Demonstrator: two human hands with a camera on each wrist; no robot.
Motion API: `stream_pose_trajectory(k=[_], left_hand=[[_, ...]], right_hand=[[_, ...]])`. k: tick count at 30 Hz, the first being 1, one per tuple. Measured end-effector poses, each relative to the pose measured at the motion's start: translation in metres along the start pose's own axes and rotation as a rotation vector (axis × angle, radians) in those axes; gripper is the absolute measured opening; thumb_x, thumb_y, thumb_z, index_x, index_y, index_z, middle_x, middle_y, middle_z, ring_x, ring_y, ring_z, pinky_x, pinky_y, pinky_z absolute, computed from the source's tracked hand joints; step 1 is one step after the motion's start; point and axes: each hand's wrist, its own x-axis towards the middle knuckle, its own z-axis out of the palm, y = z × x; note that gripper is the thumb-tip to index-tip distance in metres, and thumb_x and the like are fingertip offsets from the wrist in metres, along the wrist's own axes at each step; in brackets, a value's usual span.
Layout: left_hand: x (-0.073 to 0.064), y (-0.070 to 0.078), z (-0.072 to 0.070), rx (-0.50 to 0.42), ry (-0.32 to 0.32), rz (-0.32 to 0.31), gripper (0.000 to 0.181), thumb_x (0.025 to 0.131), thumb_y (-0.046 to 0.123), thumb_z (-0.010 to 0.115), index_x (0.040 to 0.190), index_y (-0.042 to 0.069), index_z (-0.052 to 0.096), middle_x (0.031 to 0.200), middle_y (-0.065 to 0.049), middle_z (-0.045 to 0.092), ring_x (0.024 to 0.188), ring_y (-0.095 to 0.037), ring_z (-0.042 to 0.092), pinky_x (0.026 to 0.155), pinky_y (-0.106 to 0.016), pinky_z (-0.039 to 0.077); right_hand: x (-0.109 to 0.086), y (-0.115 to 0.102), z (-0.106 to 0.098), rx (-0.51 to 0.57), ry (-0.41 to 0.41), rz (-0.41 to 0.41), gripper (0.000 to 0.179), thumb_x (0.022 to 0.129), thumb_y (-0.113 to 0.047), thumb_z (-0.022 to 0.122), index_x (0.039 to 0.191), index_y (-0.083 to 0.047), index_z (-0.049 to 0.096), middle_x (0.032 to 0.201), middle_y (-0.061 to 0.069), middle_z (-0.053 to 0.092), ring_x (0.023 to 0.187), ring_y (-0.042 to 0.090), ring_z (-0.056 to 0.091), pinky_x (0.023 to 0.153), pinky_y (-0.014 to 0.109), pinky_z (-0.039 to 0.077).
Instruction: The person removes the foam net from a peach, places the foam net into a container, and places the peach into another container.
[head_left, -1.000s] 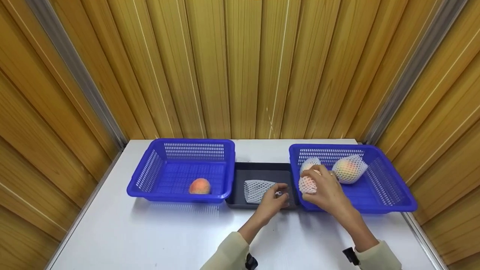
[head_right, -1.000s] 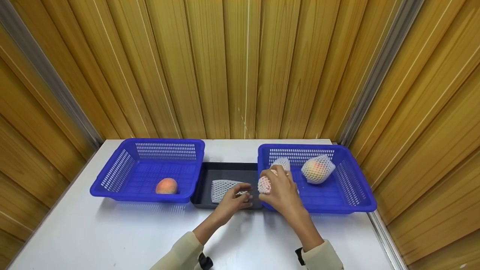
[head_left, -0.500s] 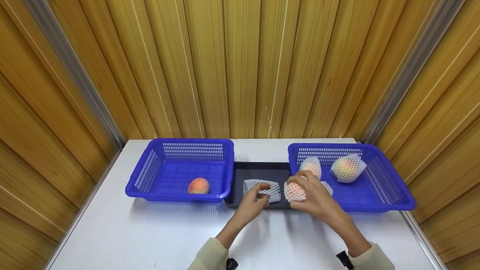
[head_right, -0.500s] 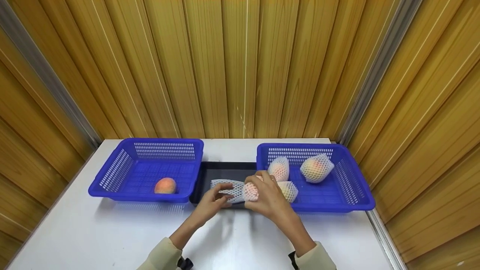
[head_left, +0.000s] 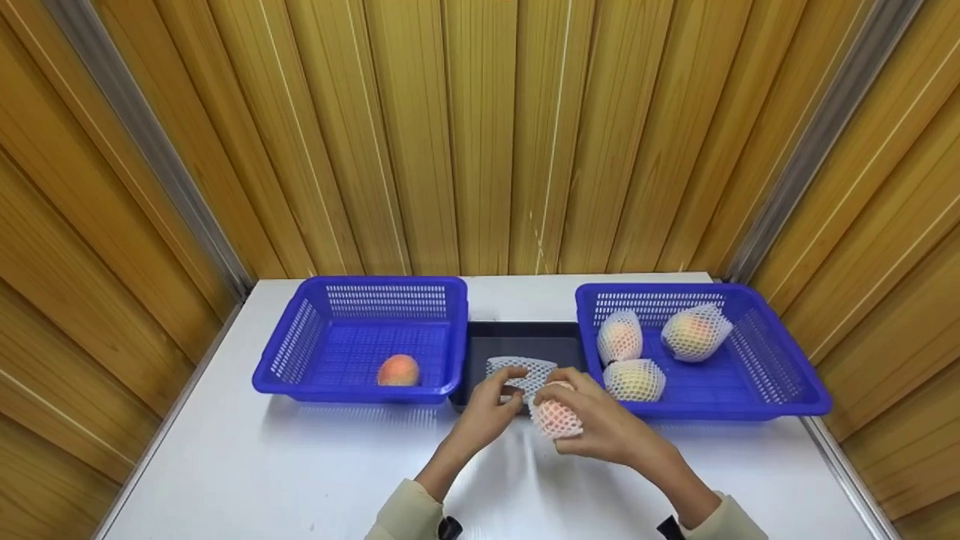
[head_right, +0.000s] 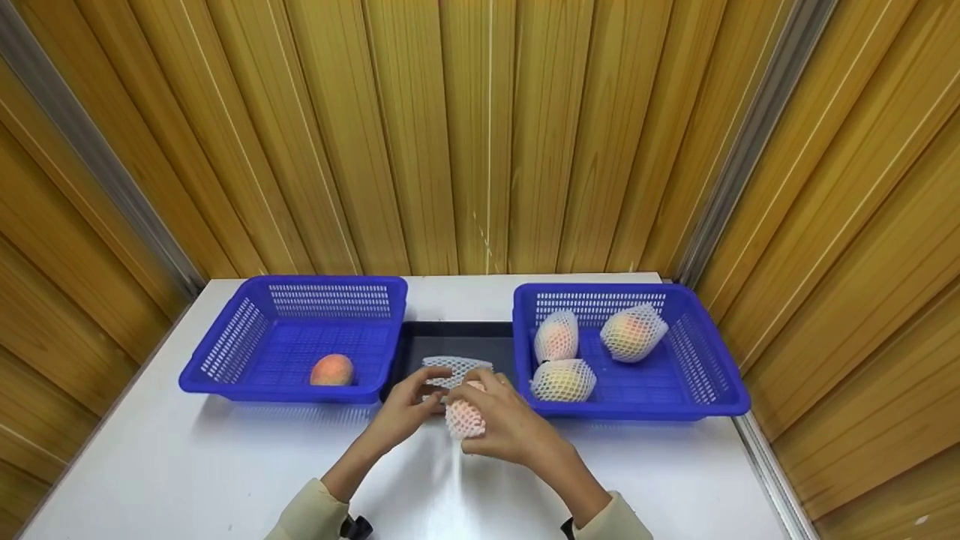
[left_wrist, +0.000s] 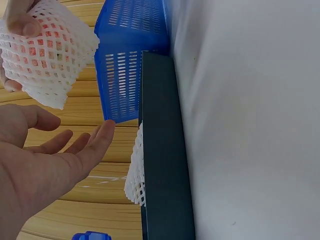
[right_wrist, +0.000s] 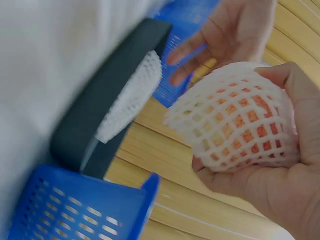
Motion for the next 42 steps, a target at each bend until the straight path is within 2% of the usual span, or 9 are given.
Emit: stream_pose_trajectory(k=[6,11,15,19,24,29,36,42], left_hand=[[-0.004,-0.006,-0.006,0.019,0.026,-0.008,0.035,0.095,-0.002,0.057,0.129,-0.001,0.061,0.134,-0.017,0.058,0.113,-0.038,0.065,0.085,-0.029,0.058],[-0.008,-0.010,-0.012,0.017,0.050,0.017,0.034,0.094,-0.003,0.057,0.127,0.001,0.062,0.134,-0.017,0.059,0.111,-0.041,0.066,0.084,-0.030,0.059],[-0.012,-0.015,-0.015,-0.011,0.057,-0.001,0.033,0.094,-0.003,0.057,0.127,-0.002,0.061,0.134,-0.019,0.060,0.112,-0.042,0.065,0.084,-0.031,0.059],[-0.015,-0.021,-0.017,-0.045,0.046,-0.026,0.031,0.095,-0.003,0.056,0.126,-0.005,0.061,0.132,-0.023,0.061,0.111,-0.042,0.065,0.085,-0.029,0.058],[-0.020,-0.024,-0.020,-0.017,0.031,-0.034,0.028,0.095,-0.002,0.057,0.122,-0.005,0.063,0.126,-0.024,0.065,0.108,-0.039,0.067,0.083,-0.026,0.056],[-0.025,-0.029,-0.025,0.017,0.006,-0.038,0.025,0.095,-0.002,0.057,0.118,-0.004,0.066,0.119,-0.020,0.068,0.105,-0.031,0.068,0.081,-0.024,0.054],[-0.028,-0.032,-0.034,0.054,-0.010,-0.033,0.021,0.097,0.000,0.057,0.115,-0.003,0.067,0.114,-0.013,0.071,0.106,-0.026,0.069,0.092,-0.034,0.057],[-0.029,-0.034,-0.040,0.166,-0.030,-0.035,0.021,0.095,0.001,0.058,0.111,-0.001,0.070,0.110,-0.011,0.072,0.103,-0.026,0.068,0.091,-0.040,0.057]], right_hand=[[-0.004,-0.001,0.028,-0.008,-0.104,-0.036,0.062,0.070,-0.015,0.087,0.126,-0.026,0.062,0.132,0.006,0.056,0.117,0.023,0.054,0.095,0.047,0.053],[-0.004,0.001,0.049,0.007,-0.140,-0.054,0.064,0.070,-0.015,0.089,0.128,-0.024,0.062,0.128,0.002,0.056,0.114,0.020,0.056,0.096,0.044,0.053],[-0.002,0.005,0.062,0.023,-0.164,-0.073,0.062,0.072,-0.016,0.089,0.128,-0.021,0.062,0.125,-0.001,0.056,0.113,0.017,0.056,0.097,0.040,0.053],[-0.001,0.009,0.072,0.037,-0.186,-0.066,0.058,0.076,-0.019,0.088,0.128,-0.020,0.063,0.126,0.000,0.055,0.114,0.018,0.055,0.098,0.039,0.052],[0.003,0.014,0.080,0.054,-0.220,-0.003,0.055,0.081,-0.025,0.085,0.131,-0.021,0.062,0.130,-0.002,0.054,0.119,0.020,0.053,0.101,0.041,0.051],[0.012,0.023,0.083,0.048,-0.188,0.023,0.056,0.082,-0.025,0.084,0.134,-0.021,0.062,0.129,-0.002,0.055,0.117,0.020,0.054,0.099,0.042,0.051],[0.023,0.031,0.087,0.059,-0.152,0.046,0.056,0.081,-0.025,0.085,0.132,-0.019,0.063,0.130,0.002,0.056,0.120,0.024,0.055,0.102,0.045,0.051],[0.030,0.033,0.086,0.055,-0.113,0.056,0.056,0.079,-0.023,0.086,0.130,-0.018,0.064,0.127,0.003,0.057,0.116,0.026,0.057,0.099,0.046,0.052]])
